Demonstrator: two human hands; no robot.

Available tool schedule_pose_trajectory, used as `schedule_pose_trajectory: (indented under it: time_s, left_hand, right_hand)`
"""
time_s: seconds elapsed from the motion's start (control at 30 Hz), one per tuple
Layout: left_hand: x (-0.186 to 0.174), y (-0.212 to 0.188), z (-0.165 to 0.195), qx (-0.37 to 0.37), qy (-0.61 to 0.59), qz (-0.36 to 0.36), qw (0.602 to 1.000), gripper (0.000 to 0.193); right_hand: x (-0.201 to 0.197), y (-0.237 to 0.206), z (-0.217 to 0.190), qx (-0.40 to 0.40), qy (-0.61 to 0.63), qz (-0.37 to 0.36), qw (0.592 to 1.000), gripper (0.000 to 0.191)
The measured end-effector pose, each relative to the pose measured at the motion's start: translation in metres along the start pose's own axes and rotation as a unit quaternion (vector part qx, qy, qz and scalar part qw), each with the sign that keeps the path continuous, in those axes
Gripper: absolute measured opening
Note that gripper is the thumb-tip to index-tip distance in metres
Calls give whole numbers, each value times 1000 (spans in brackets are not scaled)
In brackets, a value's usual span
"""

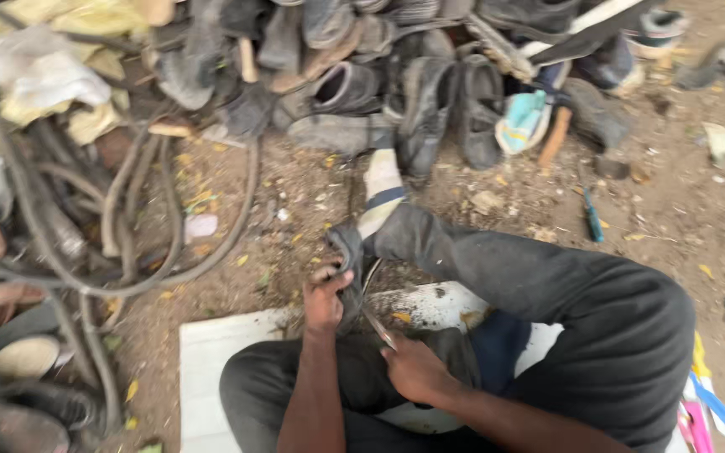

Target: The person sits on the ground and uses a knife to cut and separate parts of a black shoe. They work on the sole and upper sections, removing pieces of material and placing them aside.

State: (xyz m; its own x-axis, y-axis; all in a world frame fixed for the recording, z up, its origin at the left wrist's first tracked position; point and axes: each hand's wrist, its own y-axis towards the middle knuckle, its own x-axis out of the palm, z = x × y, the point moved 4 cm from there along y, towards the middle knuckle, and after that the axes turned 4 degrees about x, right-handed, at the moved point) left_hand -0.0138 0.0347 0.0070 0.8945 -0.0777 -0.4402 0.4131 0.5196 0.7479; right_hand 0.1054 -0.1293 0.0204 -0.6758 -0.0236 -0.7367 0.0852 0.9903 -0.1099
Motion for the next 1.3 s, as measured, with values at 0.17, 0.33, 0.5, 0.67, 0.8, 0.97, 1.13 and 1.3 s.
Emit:
schedule_pose_trajectory:
  time_s: [0.17, 0.33, 0.5, 0.67, 0.8, 0.97, 1.13, 1.3]
  left_hand:
    - [3, 6, -2, -285, -46, -42, 956, 41]
    - [14, 0, 24, -393, 197, -294, 849, 105]
    - [45, 18, 45, -436, 249, -220, 836, 90]
    - [62, 19, 44, -471, 236, -252, 811, 93]
    - [56, 8, 38, -433, 239, -261, 829, 85]
    - [61, -8, 32, -450, 212, -203, 844, 76]
    - [59, -15, 29, -429, 204, -131, 870, 78]
    - [62, -19, 23, -465, 190, -160, 850, 79]
  right_hand:
    - [24, -9, 32, 119, 10, -151, 981, 36]
    - [60, 9, 61, 107, -9, -82, 991, 38]
    - [38, 25, 92, 96, -73, -45, 992, 37]
    - [-14, 45, 104, 99, -46, -112, 988, 34]
    - [-26, -7, 78, 132, -12, -60, 989, 34]
    - [-36, -2, 51, 103, -23, -86, 991, 34]
    - [-30, 18, 40, 257, -23, -134, 957, 37]
    - [-28, -24, 38, 103, -18, -40, 994, 34]
